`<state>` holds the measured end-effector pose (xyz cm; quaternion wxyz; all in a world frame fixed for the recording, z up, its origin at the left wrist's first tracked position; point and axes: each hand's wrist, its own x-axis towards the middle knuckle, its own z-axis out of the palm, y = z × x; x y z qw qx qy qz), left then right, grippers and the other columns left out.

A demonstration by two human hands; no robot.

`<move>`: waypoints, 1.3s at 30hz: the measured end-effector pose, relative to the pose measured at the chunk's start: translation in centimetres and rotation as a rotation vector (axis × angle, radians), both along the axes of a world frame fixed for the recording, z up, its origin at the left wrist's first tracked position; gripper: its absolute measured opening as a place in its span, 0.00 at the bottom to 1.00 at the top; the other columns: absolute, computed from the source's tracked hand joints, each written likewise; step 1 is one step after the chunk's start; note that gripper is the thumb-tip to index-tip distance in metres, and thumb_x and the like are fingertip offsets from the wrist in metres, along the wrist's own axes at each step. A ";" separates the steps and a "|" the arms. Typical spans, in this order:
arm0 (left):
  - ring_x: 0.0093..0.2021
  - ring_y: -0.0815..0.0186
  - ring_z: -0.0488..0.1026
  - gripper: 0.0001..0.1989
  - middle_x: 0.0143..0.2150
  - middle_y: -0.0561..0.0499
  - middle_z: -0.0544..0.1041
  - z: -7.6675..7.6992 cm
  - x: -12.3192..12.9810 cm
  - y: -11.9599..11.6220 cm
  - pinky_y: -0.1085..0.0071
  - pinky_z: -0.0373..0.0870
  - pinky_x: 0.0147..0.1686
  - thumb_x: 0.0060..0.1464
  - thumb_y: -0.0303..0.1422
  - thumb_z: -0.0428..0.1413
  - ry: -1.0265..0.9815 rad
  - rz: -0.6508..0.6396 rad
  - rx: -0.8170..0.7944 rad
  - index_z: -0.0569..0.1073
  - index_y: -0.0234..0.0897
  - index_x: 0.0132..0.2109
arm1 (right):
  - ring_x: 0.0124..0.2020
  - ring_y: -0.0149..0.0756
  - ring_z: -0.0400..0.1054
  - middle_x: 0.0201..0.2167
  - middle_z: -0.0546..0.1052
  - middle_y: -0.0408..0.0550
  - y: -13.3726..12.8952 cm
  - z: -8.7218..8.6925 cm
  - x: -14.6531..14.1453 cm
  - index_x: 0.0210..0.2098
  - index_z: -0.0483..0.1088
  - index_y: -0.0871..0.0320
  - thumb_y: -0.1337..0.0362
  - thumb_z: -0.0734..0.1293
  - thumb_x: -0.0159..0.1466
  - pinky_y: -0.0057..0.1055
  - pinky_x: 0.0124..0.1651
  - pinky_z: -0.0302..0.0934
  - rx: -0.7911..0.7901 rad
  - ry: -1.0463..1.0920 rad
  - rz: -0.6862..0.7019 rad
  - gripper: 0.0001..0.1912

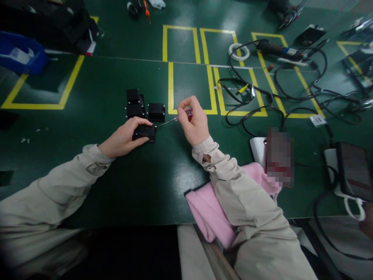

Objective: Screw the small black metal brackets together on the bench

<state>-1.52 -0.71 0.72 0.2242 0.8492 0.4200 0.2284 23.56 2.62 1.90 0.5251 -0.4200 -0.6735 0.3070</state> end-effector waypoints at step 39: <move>0.61 0.47 0.65 0.24 0.62 0.37 0.69 1.0 0.1 0.0 0.48 0.64 0.59 0.62 0.38 0.56 0.220 -0.019 0.191 0.68 0.35 0.62 | 0.31 0.34 0.66 0.24 0.60 0.42 0.4 7.0 -4.5 0.37 0.64 0.54 0.54 0.61 0.67 0.38 0.47 0.63 0.012 -0.709 0.106 0.10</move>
